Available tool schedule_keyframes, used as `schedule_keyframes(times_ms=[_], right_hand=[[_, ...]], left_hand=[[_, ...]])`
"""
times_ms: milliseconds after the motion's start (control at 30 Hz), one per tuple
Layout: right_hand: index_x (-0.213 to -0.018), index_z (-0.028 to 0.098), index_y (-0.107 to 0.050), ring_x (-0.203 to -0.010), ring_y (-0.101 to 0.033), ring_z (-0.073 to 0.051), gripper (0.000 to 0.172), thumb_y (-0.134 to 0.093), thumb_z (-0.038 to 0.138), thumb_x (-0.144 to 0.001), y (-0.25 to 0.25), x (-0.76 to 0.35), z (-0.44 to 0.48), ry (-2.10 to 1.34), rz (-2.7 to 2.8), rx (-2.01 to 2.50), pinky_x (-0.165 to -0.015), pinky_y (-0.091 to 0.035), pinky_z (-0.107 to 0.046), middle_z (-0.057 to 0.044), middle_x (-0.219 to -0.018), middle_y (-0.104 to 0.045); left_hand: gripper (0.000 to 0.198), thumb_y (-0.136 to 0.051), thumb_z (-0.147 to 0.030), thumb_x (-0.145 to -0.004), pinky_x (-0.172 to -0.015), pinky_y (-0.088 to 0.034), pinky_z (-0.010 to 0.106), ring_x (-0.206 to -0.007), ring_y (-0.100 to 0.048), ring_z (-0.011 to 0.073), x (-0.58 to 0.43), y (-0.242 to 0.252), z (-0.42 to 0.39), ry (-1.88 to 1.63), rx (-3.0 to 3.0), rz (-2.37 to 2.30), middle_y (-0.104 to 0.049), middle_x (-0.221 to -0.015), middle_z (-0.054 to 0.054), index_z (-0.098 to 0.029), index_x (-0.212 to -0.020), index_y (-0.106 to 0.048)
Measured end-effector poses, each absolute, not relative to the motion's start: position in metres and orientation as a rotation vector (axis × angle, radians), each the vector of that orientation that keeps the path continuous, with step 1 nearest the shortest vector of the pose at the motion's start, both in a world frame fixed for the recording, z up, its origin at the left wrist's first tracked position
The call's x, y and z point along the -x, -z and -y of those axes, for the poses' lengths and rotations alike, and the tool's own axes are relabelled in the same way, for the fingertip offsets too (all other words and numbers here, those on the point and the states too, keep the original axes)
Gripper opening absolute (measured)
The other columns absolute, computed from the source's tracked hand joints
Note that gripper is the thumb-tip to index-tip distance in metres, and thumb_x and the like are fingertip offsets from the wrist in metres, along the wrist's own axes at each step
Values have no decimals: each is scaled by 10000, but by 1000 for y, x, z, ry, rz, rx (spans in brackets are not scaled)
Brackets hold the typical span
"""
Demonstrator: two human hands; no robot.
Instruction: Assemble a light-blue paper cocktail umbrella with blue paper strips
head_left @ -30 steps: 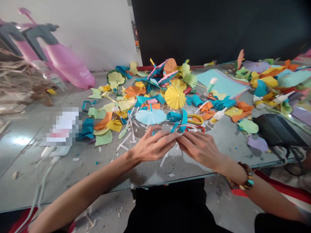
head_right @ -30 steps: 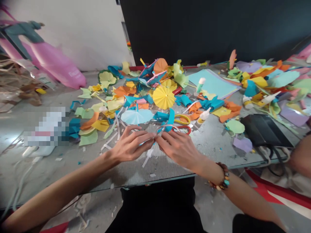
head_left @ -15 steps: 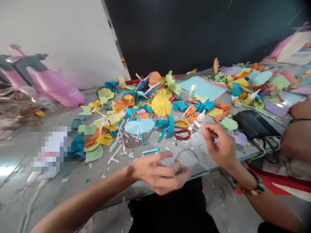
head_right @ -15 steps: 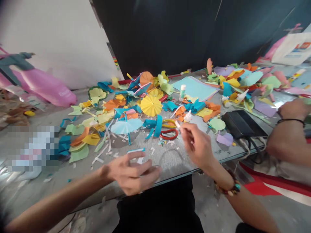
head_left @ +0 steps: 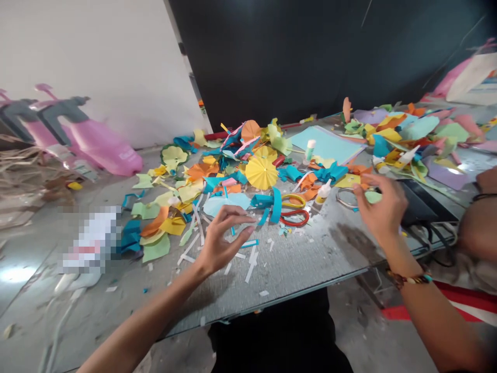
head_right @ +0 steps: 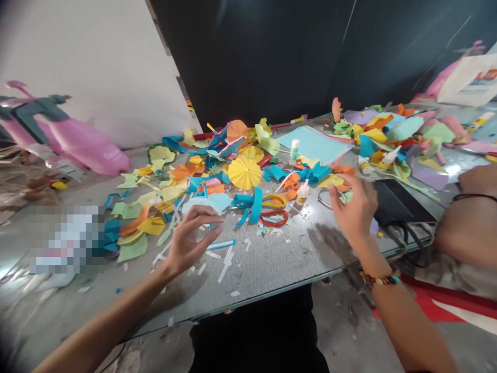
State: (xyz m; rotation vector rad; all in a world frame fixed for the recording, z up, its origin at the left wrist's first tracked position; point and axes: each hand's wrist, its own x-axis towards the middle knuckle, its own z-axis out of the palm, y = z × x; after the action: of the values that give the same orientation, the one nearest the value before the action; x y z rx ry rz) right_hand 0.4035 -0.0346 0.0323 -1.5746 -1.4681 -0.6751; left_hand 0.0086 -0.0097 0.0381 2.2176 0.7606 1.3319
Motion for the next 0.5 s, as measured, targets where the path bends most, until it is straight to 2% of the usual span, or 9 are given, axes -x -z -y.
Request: schedule_keyframes(times_ms=[67,100,167,233,267,300,500], right_hand=[[-1124,235,-711,-1042,-668,-317,239,-683,319,-902,-52,-365,43,599,1402,1395,-956,-498,-463,-152,-1071,-734],[-1060,256,-732,-1012,-676,-299,186,-705,310,-884,-61,-343,45,471,1440,1295,-942,-508,-450,-122,-1025,-741],[-969,264,-756,-896,-691,-240,115,-719,317,-875,-72,-298,42,-92,1583,1163,-830,-539,-391,-64,-934,-743],[-984,253,-765,-828,-695,-200,175,-710,383,-881,-73,-257,31,-876,1689,1057,-726,-542,-335,-41,-911,-749],[-998,245,-768,-860,-696,-194,216,-737,405,-856,-70,-242,24,-1178,1679,989,-745,-541,-325,-41,-945,-753],[-960,237,-776,-846,-687,-176,226,-765,419,-827,-66,-229,17,-1336,1606,924,-747,-532,-307,-34,-931,-751],[-836,244,-771,-739,-613,-138,157,-826,363,-750,-48,-207,2,-1571,1356,773,-681,-499,-280,7,-781,-701]], left_hand=[[208,-698,-193,-911,-897,-513,323,-1026,-593,171,-8,-38,11,-1292,-2014,-726,-586,-1064,56,-277,-1094,-750],[202,-701,-210,-912,-859,-512,304,-1010,-585,170,-7,-38,12,-1269,-1922,-707,-582,-1059,60,-280,-1092,-757],[208,-707,-241,-911,-807,-501,277,-986,-571,169,-6,-37,13,-1234,-1772,-679,-576,-1065,66,-285,-1106,-764],[223,-710,-261,-909,-778,-491,260,-975,-563,164,-6,-35,14,-1232,-1672,-641,-570,-1096,67,-301,-1121,-766],[244,-712,-266,-908,-771,-487,255,-966,-561,161,-6,-34,15,-1230,-1652,-628,-569,-1100,65,-310,-1143,-761],[266,-709,-268,-909,-766,-487,254,-958,-558,159,-5,-33,15,-1228,-1648,-623,-569,-1100,65,-317,-1167,-753],[318,-657,-301,-944,-746,-521,278,-931,-569,161,-2,-27,16,-1194,-1744,-676,-579,-1164,90,-328,-1257,-710]])
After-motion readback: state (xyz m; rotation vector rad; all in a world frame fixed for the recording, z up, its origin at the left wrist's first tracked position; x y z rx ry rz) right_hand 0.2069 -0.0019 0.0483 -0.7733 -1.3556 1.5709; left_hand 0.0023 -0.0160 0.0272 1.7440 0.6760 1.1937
